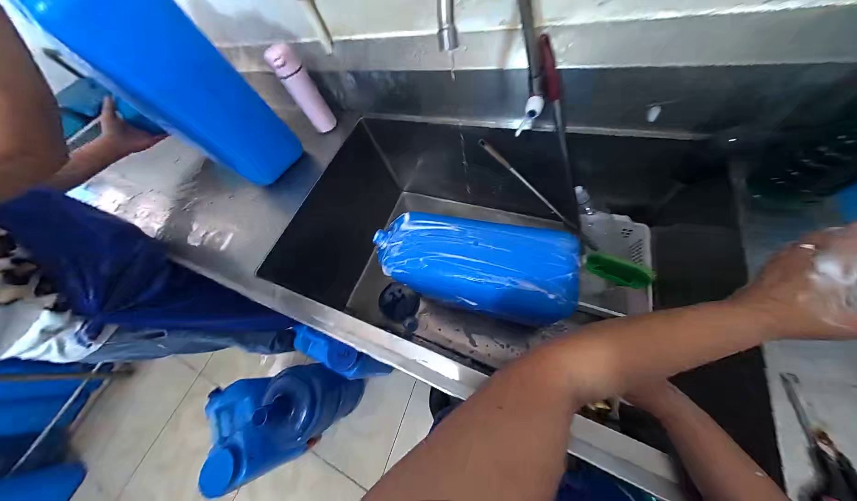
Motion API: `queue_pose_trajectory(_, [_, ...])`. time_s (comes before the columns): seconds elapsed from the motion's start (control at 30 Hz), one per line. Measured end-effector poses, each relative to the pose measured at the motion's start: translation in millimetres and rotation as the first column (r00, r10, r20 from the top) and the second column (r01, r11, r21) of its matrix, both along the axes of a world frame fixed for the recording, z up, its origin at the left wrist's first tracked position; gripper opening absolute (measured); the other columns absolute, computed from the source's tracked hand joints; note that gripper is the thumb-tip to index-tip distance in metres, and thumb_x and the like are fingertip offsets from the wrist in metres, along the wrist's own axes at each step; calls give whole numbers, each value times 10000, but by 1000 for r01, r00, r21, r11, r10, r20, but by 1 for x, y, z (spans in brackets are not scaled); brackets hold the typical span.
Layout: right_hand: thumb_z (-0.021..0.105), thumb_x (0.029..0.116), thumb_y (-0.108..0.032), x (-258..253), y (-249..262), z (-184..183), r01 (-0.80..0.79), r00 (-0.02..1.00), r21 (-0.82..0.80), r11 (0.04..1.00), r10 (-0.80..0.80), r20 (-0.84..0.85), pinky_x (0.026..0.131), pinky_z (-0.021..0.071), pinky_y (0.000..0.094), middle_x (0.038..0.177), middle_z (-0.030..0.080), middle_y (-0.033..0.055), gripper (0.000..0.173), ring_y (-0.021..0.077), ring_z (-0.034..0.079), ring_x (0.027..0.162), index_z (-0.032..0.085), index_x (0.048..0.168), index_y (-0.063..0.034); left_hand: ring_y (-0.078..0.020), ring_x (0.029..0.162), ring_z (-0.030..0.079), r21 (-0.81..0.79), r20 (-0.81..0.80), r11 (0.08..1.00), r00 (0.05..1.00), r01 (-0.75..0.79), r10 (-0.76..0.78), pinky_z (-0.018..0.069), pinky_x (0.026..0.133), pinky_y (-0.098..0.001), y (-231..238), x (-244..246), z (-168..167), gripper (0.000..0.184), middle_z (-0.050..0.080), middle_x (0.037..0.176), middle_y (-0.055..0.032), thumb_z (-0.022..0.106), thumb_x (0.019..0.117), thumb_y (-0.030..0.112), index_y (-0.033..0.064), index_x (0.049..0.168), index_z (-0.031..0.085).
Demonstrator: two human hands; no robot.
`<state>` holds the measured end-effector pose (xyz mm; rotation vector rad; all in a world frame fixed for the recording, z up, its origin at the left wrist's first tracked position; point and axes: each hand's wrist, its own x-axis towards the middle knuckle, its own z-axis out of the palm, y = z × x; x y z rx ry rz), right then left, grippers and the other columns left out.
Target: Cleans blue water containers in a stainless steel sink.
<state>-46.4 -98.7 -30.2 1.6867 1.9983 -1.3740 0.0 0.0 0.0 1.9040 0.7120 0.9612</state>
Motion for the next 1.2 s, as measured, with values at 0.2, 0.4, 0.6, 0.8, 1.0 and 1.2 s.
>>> queue_pose_trajectory(0.2, [740,807,-328,37,11,-43,381,798,401,833,-78,-597,982,540,369,1229,678,227,701,191,669,1100,574,1335,103,-348,1343,550,175,-353,961,898,-213,263,412,1156,-467,5,-241,-9,335,613,1387,-232,685,911,13,-32,1242,698])
queue_pose_trajectory(0.4, [777,811,-270,22,108,-1,257,910,556,790,-4,-415,1085,432,584,1421,500,378,886,481,528,1295,378,1504,110,-446,1383,488,48,-731,652,419,-757,539,379,1156,-588,23,-498,-43,410,511,1479,-284,597,991,33,-36,1395,577])
queue_pose_trajectory(0.6, [497,1033,-531,-212,130,-11,-140,989,498,856,148,24,1239,144,631,1590,384,283,761,451,275,1523,411,1539,31,-352,1199,640,-150,-662,671,578,-726,477,481,1071,-478,30,-537,-46,366,656,1287,-250,699,912,-23,-55,1274,657])
queue_pose_trajectory(0.8, [512,1049,-207,-355,145,-17,-134,977,562,816,204,-63,1223,233,598,1476,554,216,419,383,437,1443,591,1401,5,-312,1130,655,-277,-612,764,720,-582,326,493,1038,-426,43,-577,-59,330,667,1201,-273,671,963,47,-116,1244,616])
queue_pose_trajectory(1.0, [459,1080,-338,-115,156,-22,577,643,430,694,-711,285,1070,391,688,1403,531,371,516,538,494,1337,552,1382,69,-364,1231,626,-336,-630,821,758,-461,167,486,1070,-444,41,-562,-58,493,576,1379,-301,672,989,147,-72,1405,524])
queue_pose_trajectory(1.2, [505,1037,-211,-365,114,-33,111,993,648,754,-60,-100,1197,290,616,1460,583,201,408,413,448,1440,636,1374,-22,-441,1249,607,-231,-674,857,711,-460,200,436,1104,-546,33,-560,-63,419,624,1294,-339,633,985,82,-128,1341,566])
